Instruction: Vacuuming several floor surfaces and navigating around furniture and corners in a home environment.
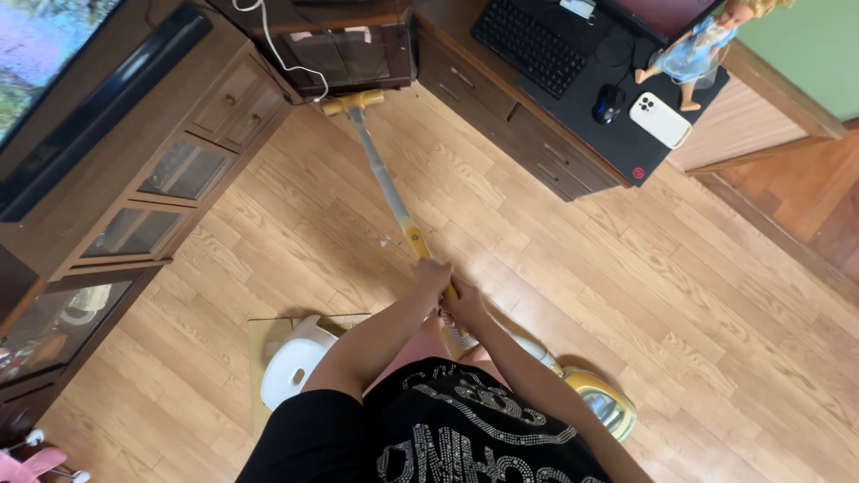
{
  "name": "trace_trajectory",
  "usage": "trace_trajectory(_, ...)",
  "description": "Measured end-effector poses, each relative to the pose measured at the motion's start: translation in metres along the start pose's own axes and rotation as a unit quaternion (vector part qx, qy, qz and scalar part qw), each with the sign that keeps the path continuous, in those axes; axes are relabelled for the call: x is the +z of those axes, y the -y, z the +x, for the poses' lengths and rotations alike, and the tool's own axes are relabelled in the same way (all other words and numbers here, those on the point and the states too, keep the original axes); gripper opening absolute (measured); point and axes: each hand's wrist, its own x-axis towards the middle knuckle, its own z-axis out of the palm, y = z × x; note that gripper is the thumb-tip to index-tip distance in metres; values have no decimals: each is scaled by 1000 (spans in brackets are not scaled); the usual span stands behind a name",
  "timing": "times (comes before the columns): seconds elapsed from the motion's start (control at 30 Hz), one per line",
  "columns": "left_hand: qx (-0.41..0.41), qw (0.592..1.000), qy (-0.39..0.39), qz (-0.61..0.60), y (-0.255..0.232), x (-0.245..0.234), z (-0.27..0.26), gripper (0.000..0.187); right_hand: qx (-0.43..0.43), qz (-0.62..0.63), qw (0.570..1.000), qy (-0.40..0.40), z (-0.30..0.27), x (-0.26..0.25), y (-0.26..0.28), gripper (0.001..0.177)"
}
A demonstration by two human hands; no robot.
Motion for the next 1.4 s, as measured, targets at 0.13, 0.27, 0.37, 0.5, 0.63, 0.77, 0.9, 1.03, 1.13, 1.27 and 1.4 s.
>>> trace_trajectory(0.13,218,916,-53,332,84,49,70,40,27,34,999,24,1,0,-28,53)
trace_trajectory(0.27,-17,998,51,15,25,9,-71,47,40,-68,997,7,-51,-24,-56,48)
trace_trajectory(0.37,5,994,93,58,96,62,-76,55,43,-93,995,12,-99,-48,-82,69)
trace_trajectory(0.5,-102,987,123,-36,141,110,-125,76,69,-115,991,17,-173,-68,-96,90)
trace_trajectory(0.63,-138,963,198,-120,188,128,-178,76,100,-185,977,24,-242,-74,-107,88)
trace_trajectory(0.77,-157,950,251,-95,170,104,-246,86,4,-207,978,17,-294,-105,-156,80)
trace_trajectory(0.9,-183,928,281,-165,160,92,-267,91,-114,-208,969,64,-311,-114,-127,85)
trace_trajectory(1.03,-169,937,253,-171,132,42,-228,90,109,-254,960,53,-267,-55,-47,87)
trace_trajectory(1.13,-147,958,205,-134,146,14,-145,84,60,-281,956,66,-196,0,-39,76)
trace_trajectory(1.27,-14,998,37,-56,162,-29,-21,78,-17,-123,990,72,-87,82,-65,52)
trace_trajectory(1.4,-48,998,14,-37,97,-114,-11,66,11,-53,997,53,-14,122,-55,51)
